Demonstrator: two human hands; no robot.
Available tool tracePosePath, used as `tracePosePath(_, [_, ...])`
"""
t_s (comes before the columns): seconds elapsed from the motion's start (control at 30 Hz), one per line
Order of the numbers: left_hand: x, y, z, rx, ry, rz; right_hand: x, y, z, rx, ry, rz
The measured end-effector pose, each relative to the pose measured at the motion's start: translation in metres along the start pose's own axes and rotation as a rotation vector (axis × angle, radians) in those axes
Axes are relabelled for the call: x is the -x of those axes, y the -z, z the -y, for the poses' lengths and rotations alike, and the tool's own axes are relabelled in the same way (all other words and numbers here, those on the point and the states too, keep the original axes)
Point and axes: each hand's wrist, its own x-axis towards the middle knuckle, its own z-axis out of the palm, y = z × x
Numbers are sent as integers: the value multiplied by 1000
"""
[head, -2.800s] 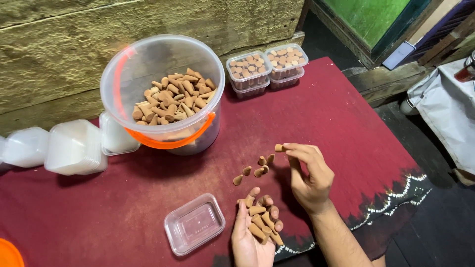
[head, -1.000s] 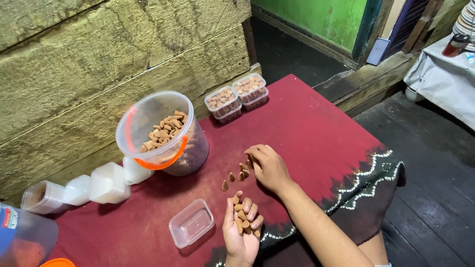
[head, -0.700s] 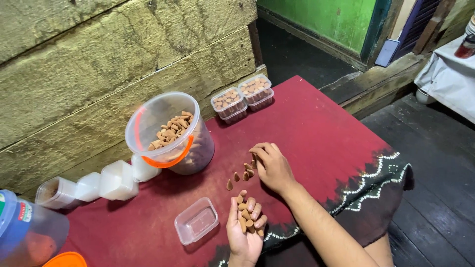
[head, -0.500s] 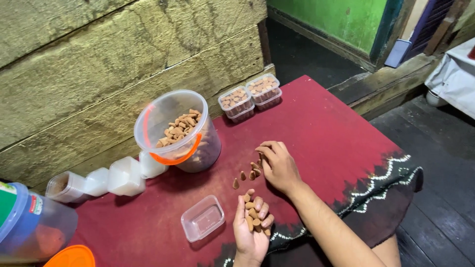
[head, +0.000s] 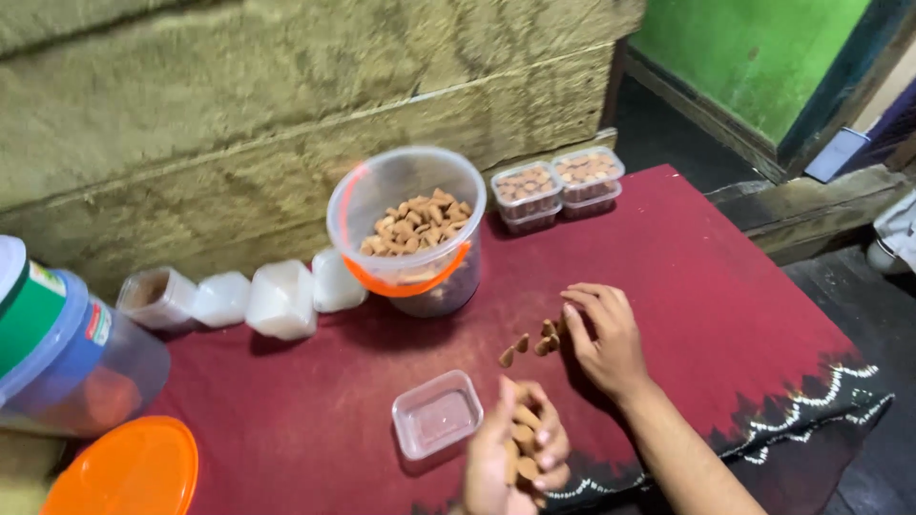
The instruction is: Packaging incense cones by picking them from a large bucket and placing them into small plastic containers for retail.
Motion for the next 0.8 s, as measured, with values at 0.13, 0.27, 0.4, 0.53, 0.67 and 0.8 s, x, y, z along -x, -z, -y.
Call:
tracePosePath(0.13, [25, -31, -68, -145, -172, -24, 6, 0, 0, -19, 42, 106])
tracePosePath(0.27, [20, -18, -144, -299, -403, -115, 8, -1, 4, 20, 75, 278])
tracePosePath(0.4, [0, 28, -196, -438, -484, -203, 10, -1, 14, 24, 37, 268])
tracePosePath(0.53, [-14, 42, -214, -792, -456, -386, 12, -3, 4, 65, 82, 217])
tracePosePath(0.67, [-19, 48, -220, -1292, -237, -365, 13, -4, 1, 41, 174, 145])
tracePosePath(0.8, [-25, 24, -213, -1710, -170, -359, 5, 0, 13, 34, 226, 137])
